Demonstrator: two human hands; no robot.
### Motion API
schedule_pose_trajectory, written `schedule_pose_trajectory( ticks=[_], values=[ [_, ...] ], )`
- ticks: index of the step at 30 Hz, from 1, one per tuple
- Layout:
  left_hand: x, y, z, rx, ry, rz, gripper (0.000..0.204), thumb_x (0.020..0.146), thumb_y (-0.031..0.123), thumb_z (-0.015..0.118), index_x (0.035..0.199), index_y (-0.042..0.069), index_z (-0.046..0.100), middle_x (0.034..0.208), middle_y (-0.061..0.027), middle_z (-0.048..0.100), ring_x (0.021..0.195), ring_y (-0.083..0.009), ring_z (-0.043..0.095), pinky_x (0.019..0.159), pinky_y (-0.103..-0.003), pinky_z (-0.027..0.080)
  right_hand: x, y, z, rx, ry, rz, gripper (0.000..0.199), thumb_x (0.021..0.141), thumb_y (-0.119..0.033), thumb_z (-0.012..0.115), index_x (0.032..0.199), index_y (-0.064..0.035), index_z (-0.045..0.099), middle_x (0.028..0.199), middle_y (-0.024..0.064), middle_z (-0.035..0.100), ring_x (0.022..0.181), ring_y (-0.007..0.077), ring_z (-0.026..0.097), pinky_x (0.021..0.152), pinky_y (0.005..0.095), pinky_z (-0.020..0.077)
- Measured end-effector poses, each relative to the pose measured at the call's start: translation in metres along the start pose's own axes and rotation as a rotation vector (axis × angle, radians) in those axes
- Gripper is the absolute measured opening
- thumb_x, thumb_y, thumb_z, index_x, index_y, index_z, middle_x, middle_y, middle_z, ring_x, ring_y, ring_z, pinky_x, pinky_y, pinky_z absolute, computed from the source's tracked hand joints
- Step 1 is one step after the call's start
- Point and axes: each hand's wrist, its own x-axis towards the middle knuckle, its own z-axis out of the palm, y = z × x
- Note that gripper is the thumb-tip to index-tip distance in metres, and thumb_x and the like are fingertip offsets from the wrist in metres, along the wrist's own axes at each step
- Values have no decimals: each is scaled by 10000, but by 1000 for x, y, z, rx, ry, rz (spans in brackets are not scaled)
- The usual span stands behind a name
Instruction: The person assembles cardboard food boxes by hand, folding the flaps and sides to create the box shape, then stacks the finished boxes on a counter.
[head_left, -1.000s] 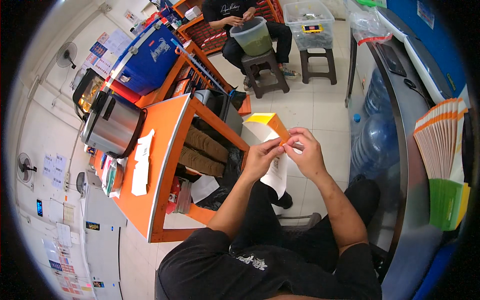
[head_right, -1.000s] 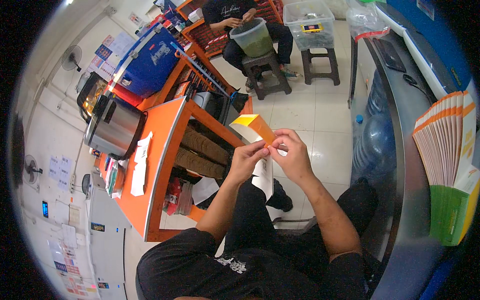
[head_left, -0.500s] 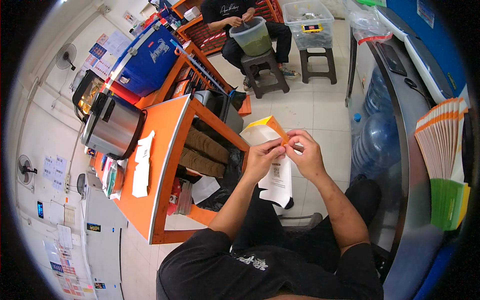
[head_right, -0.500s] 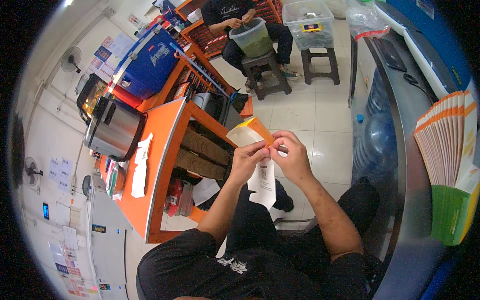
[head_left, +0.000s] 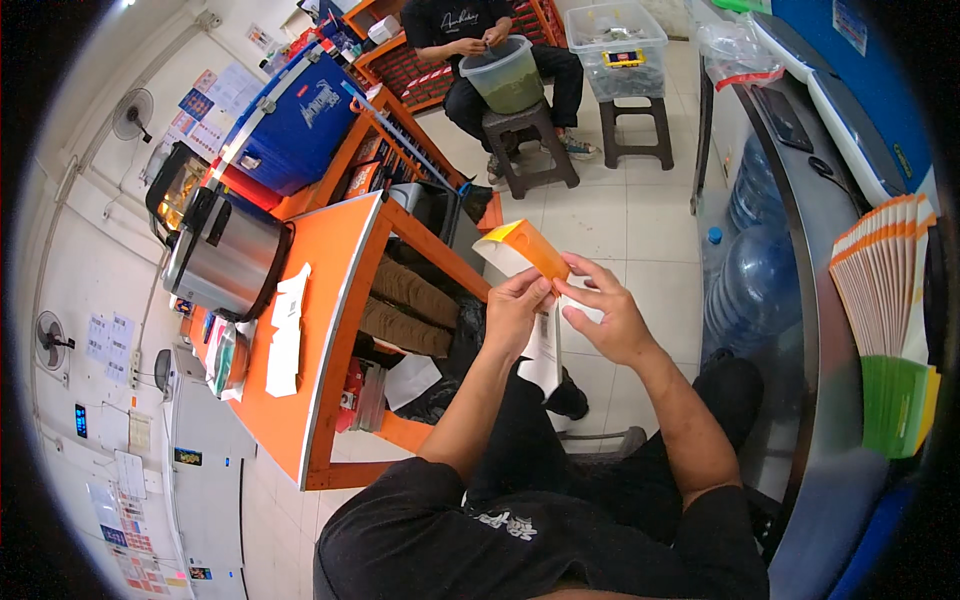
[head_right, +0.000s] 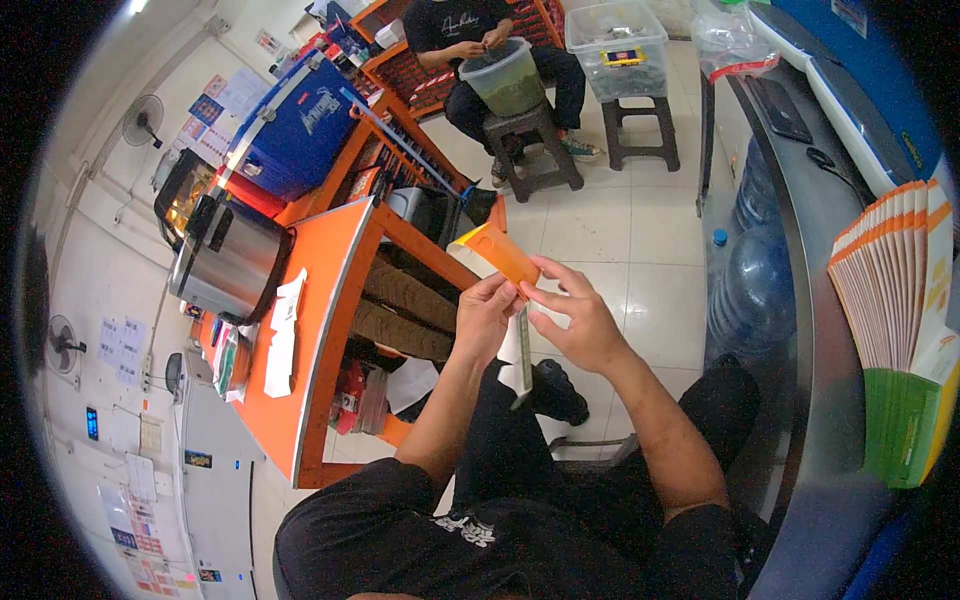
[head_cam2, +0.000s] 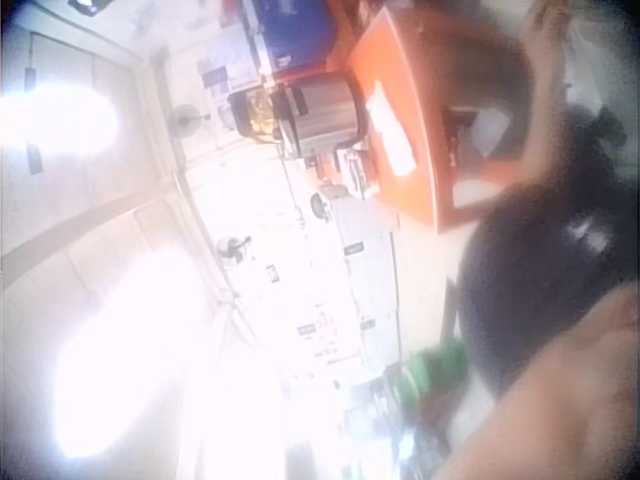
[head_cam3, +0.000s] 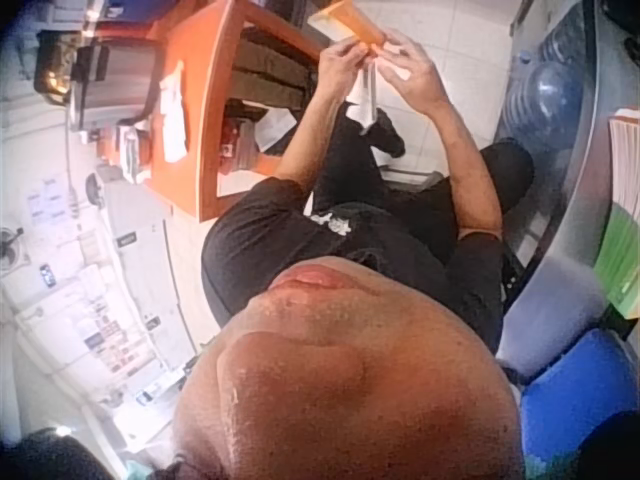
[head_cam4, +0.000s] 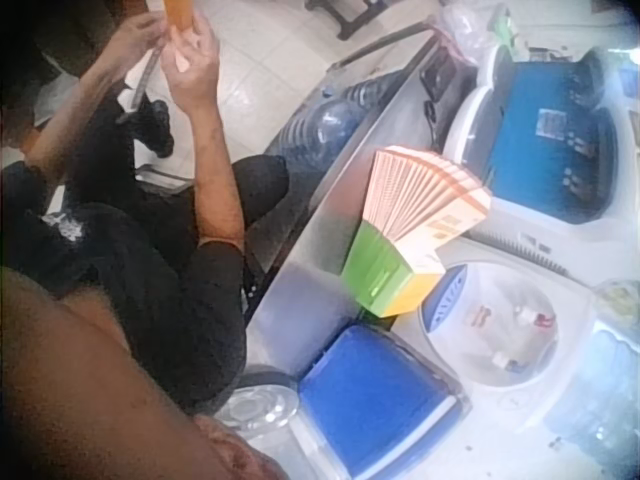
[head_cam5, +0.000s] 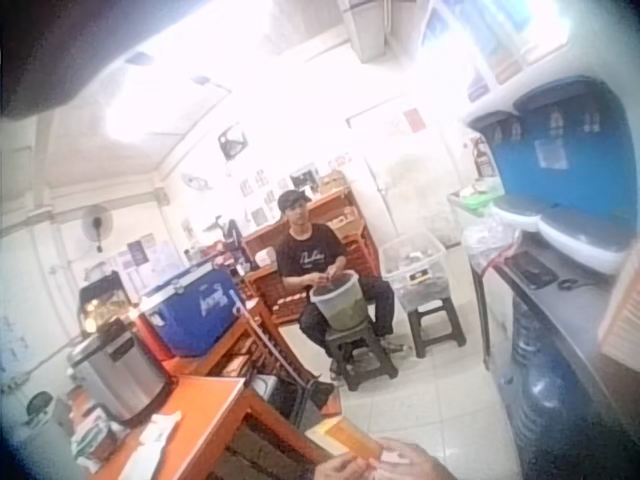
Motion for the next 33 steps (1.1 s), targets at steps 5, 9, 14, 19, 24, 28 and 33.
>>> schedule_pose_trajectory(
  ticks=[5, 9, 14, 19, 24, 28, 33],
  values=[
    [-1, 10, 17, 35, -67, 72, 322, 894, 131, 619, 1168, -35, 595, 1067, -73, 634, 975, -122, 585, 882, -249, 451, -1, -5, -3, -71, -16, 17, 380, 809, -84, 606, 1188, -54, 600, 1385, 148, 415, 1158, 303, 503, 981, 387, 416],
    [6, 1, 2, 64, 32, -25, 211, 894, 165, 621, 1005, -12, 651, 934, -43, 650, 842, -94, 605, 789, -218, 477, 0, 7, -1, -141, -44, -24, 516, 814, -38, 542, 1321, -65, 450, 1410, 174, 379, 1247, 338, 438, 1014, 382, 393],
    [12, 31, -17, -415, 18, -403, 199, 913, 220, 549, 979, 37, 586, 871, -107, 666, 792, -193, 679, 712, -321, 565, -2, 39, -30, -306, 44, 182, 598, 804, -37, 558, 1369, -83, 368, 1424, 178, 360, 1299, 328, 381, 1062, 379, 343],
    [17, -17, -67, -965, -539, -472, 472, 931, 328, 478, 1280, 9, 483, 1246, -220, 540, 1073, -302, 599, 832, -437, 538, 4, 22, -6, -202, -92, 74, 705, 770, -169, 697, 1386, -109, 360, 1371, 167, 431, 1267, 320, 425, 1028, 376, 383],
    [-1, -40, -14, -1088, -547, -249, 531, 963, 420, 394, 1362, 70, 371, 1401, -160, 396, 1277, -309, 410, 1028, -480, 371, -11, 33, 4, -234, 175, 163, 604, 775, -214, 705, 1270, -53, 398, 1205, 196, 551, 1097, 353, 556, 924, 395, 453],
    [-14, -75, -11, -241, -257, 68, 518, 916, 312, 565, 1326, 57, 378, 1316, -114, 449, 1233, -228, 442, 1040, -418, 367, -6, 27, 10, -412, 131, 299, 548, 748, -207, 724, 1143, -44, 381, 1006, 198, 586, 925, 378, 587, 820, 439, 466],
    [0, -34, 38, -311, -29, -104, 378, 955, 301, 516, 1207, 25, 457, 1082, -84, 572, 1019, -151, 548, 874, -290, 433, -8, 28, 8, -542, 96, 19, 598, 678, -138, 678, 1198, -39, 400, 1138, 166, 457, 966, 345, 550, 802, 437, 467]
  ],
)
